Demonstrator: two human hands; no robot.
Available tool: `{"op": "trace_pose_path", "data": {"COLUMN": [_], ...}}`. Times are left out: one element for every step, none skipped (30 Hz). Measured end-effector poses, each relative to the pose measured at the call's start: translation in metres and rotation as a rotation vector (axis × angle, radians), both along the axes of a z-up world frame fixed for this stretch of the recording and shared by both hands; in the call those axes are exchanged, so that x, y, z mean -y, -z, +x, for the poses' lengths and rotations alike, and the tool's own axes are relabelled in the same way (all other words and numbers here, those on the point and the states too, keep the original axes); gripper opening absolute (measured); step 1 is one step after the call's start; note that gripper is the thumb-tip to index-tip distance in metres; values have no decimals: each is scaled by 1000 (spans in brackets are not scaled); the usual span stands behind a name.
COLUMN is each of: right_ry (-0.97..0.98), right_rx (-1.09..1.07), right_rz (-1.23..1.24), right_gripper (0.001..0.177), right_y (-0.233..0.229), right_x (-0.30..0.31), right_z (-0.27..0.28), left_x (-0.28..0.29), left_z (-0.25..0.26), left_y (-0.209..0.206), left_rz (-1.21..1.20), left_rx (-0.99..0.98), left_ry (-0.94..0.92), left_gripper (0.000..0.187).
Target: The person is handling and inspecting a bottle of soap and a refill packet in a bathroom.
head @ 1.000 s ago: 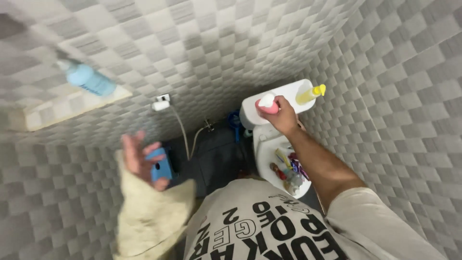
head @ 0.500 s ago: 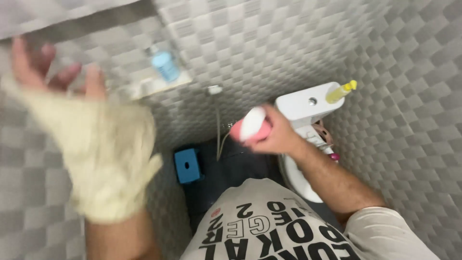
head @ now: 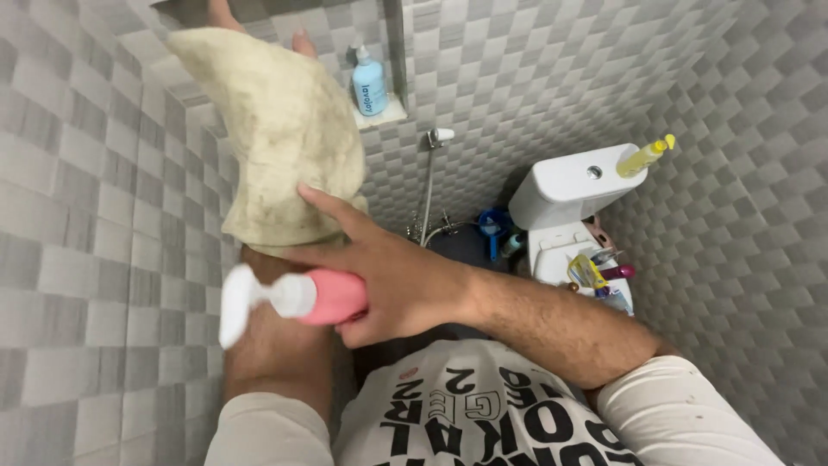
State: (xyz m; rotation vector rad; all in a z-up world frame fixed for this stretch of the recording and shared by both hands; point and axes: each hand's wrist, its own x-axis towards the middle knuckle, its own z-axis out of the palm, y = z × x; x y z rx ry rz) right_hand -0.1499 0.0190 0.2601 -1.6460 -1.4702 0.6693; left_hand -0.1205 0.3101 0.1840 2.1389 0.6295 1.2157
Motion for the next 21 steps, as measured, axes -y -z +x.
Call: {"op": "trace_pose_path", "data": {"right_ry": [4,54,103,110,109,104,108,92,77,73,79,83,81,55,29,29,-30,-85,-81,-214,-347], "right_rx": [4,-22,-48,-51,-55,-57,-57,-38,-20,-18,64,146,149,165,182,185,200,212,214,140,65], "right_rz": [-3,-72,-141,-144,-184,-225,-227,-255,-283,-285,-197,-107,-108,-60,-12,-11,23,57,58,147,235], "right_gripper": [93,93,94,94,86,78,78,80,82,82,82,83,83,81,78,78,75,71,71,59,47], "right_y": [-2,-3,-4,-5,-6,-7,-4,0,3,17,31,44,46,47,48,46,44,43,44,46,48], "right_x": [-3,-6,-7,-8,-8,-9,-8,-7,-6,-7,-7,-7,-4,2,7,14,22,30,41,51,62], "right_z": [-5,-9,-13,-16,-19,-21,-23,-24,-24,-21,-18,-13,-10,-7,-3,-2,-1,0,3,5,6], "left_x": [-3,-4,-6,-4,-2,0,2,4,7,10,13,17,23,30,37,44,52,61,68,77,88], "left_z": [5,11,17,20,24,27,31,35,38,40,43,47,50,54,57,62,66,72,76,79,89], "left_y": [7,14,21,27,33,39,44,50,54,59,64,69,71,73,76,76,77,78,82,86,87], "left_rz": [-2,-5,-7,-9,-12,-14,-16,-19,-21,-23,-25,-26,-27,-29,-32,-31,-30,-28,-26,-26,-26], "left_rx": [-9,-20,-30,-45,-60,-72,-84,-92,-100,-111,-123,-133,-143,-154,-165,-174,-183,-194,-205,-220,-236], "left_ry": [-8,-12,-17,-21,-25,-33,-40,-54,-67,-83,-98,-111,-125,-138,-151,-162,-173,-181,-188,-194,-201], "left_gripper": [93,94,95,96,98,99,100,101,103,104,105,107,108,109,111,112,114,115,117,118,120]}}
